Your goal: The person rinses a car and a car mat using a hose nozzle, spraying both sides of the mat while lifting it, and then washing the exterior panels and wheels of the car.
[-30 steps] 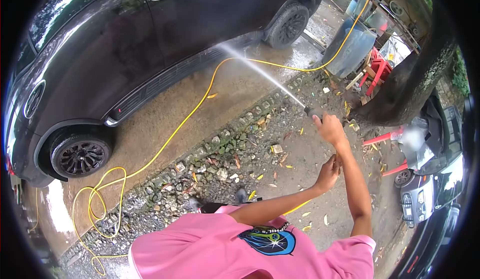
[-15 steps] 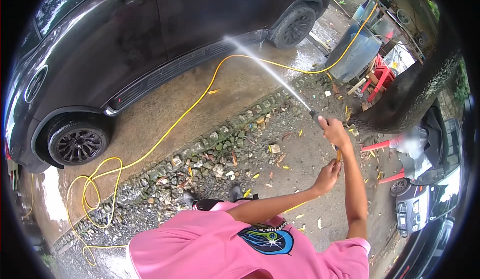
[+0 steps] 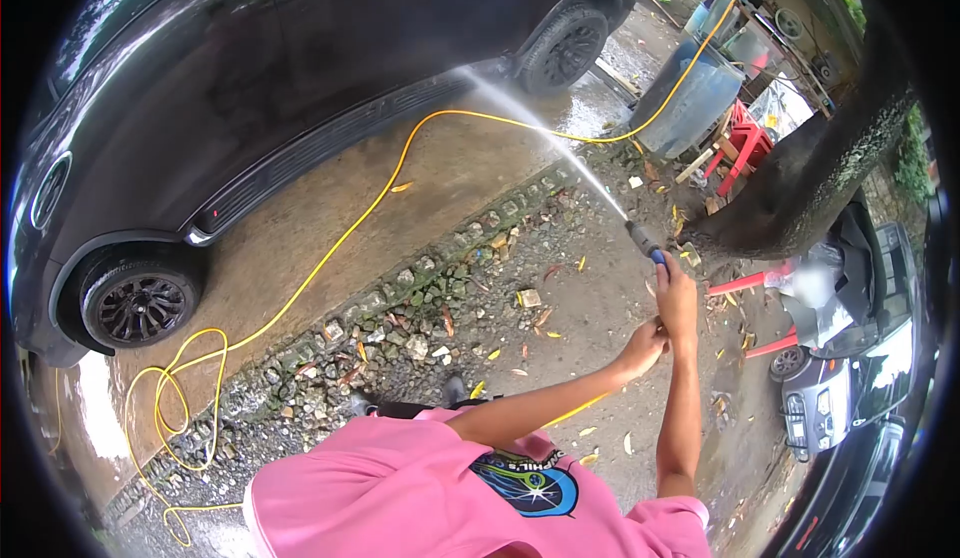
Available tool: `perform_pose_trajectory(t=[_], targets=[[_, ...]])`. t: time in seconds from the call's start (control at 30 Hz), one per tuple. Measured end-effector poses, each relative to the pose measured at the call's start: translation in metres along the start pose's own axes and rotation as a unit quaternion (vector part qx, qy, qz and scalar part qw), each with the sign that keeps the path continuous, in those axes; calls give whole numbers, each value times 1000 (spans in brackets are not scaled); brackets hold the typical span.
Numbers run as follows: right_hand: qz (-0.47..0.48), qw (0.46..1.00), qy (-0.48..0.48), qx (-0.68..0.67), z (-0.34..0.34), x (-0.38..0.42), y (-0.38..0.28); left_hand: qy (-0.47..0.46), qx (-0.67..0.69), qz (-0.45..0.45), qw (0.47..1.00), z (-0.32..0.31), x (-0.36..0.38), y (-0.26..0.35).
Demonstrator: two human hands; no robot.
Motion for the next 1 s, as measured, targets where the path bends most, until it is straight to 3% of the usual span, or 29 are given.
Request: perform_pose_trajectory(t=[0.03,0.07,0.13,0.17,0.23,0.27,0.37,0.4,0.47,0.5,0.6,0.77,0.9,1.0], targets=[[9,1000,20,-15,11,-6,-1,-93,99,70,988,-6,-3,-3],[9,1000,20,-14,18,-15,5,-93,100,70,988,-5,-4,-6],[24,999,20,-18,35,-40,21,-200,123,-66,970,-13,0,-5],[46,998,34,-18,47,-56,27,-235,51,-73,968,-10,11,-17],[62,996,54,-22,71,-87,38,-318,8,0,948,-3,41,-88],[59,996,60,-26,83,-103,43,-316,14,30,948,4,67,-113],[45,997,59,-22,104,-152,63,-349,20,48,935,35,94,-140],[44,997,60,-23,105,-165,64,-350,19,49,935,41,89,-140],[-73,989,-20,-129,96,-187,70,-347,55,102,931,46,81,-120],[-87,982,-18,-166,90,-201,73,-286,29,88,954,45,78,-105],[-138,970,-49,-195,85,-251,91,-258,68,120,956,48,52,-66],[-143,973,45,-175,105,-335,145,-173,20,90,980,74,-33,-8],[-139,978,-33,-154,88,-397,160,-175,9,103,979,74,-89,13],[-111,982,3,-152,90,-461,182,-170,30,130,976,81,-130,42]])
Point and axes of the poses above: each hand's wrist, its own x-axis away from the middle knuckle, its own z-axis out of the back of the hand, y = z × x, the point moved 5 cm from there along -x, towards the middle knuckle, and after that the axes turned 14 degrees about -x, right-handed, at the moved point
